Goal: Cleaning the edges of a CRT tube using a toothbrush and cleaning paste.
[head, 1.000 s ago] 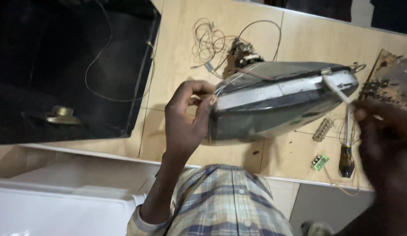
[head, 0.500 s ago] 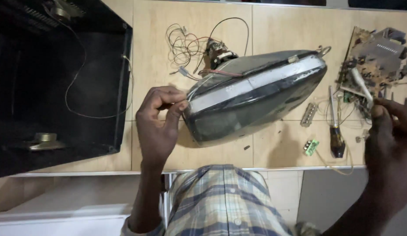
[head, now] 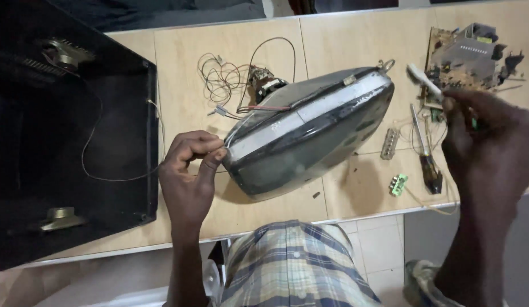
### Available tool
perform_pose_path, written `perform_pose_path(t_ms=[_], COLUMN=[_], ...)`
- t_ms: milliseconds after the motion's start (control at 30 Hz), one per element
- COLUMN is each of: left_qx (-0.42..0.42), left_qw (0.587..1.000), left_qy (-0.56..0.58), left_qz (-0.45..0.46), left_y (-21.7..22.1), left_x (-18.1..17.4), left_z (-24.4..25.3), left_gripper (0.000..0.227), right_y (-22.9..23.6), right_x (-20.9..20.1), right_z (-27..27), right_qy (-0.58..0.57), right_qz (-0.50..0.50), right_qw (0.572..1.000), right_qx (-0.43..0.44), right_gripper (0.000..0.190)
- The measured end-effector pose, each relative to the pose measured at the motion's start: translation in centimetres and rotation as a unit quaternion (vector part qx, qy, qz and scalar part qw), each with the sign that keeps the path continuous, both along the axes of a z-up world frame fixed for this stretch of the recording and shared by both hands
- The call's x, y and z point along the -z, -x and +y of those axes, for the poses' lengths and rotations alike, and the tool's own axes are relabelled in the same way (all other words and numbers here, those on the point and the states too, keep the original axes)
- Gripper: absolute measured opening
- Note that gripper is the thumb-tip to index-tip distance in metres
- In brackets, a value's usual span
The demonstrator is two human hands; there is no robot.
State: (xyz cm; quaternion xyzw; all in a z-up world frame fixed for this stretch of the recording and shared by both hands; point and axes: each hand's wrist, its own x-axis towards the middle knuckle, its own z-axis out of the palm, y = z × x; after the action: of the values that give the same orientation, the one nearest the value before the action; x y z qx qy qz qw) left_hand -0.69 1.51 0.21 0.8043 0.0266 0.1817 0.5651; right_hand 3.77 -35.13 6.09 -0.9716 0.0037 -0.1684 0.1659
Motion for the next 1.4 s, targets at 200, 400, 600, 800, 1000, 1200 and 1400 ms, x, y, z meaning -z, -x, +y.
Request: perform_pose_path(t_ms=[200,400,600,800,1000,1200,1400], left_qx=[0.028,0.036,0.036,0.051,0.113,0.140,0.126], left_qw=[1.000,0.999,0.999,0.999,0.986,0.942,0.921], left_qy=[-0.007,-0.015,0.003,-0.006,-0.121,-0.289,-0.369], left_qz=[0.005,-0.011,-0.006,0.014,-0.007,0.093,0.008], left_y=[-0.3,-0.3,-0.5,-0.5,-1.9,-5.6,-5.3], left_x=[0.0,-0.2,0.1,-0.3,-2.8,-3.7,-1.4], left_z=[0.7,0.8,0.9,1.3,1.5,-3.8,-7.9], left_gripper=[0.004,0.002,0.003,0.003,0.006,0.058,0.078], right_y=[1.8,-2.4,1.1,-1.2,-1.4,-1.2,-3.8], right_x=[-1.3,-0.1,-1.4,-0.1,-2.8,-5.3,-4.0], right_z=[9.8,3.4,9.4,5.2,7.9,8.0,4.0], right_qy=[0.022,0.025,-0.034,0.079,-0.034,-0.020,0.048], right_qz=[0.070,0.040,0.104,0.013,0.201,0.090,0.062], right_qw=[0.985,0.998,0.988,0.995,0.979,0.996,0.991], right_qx=[-0.153,0.030,-0.105,-0.051,-0.028,0.016,-0.110], right_gripper=[0.023,0.022,0.018,0.014,0.017,0.019,0.012])
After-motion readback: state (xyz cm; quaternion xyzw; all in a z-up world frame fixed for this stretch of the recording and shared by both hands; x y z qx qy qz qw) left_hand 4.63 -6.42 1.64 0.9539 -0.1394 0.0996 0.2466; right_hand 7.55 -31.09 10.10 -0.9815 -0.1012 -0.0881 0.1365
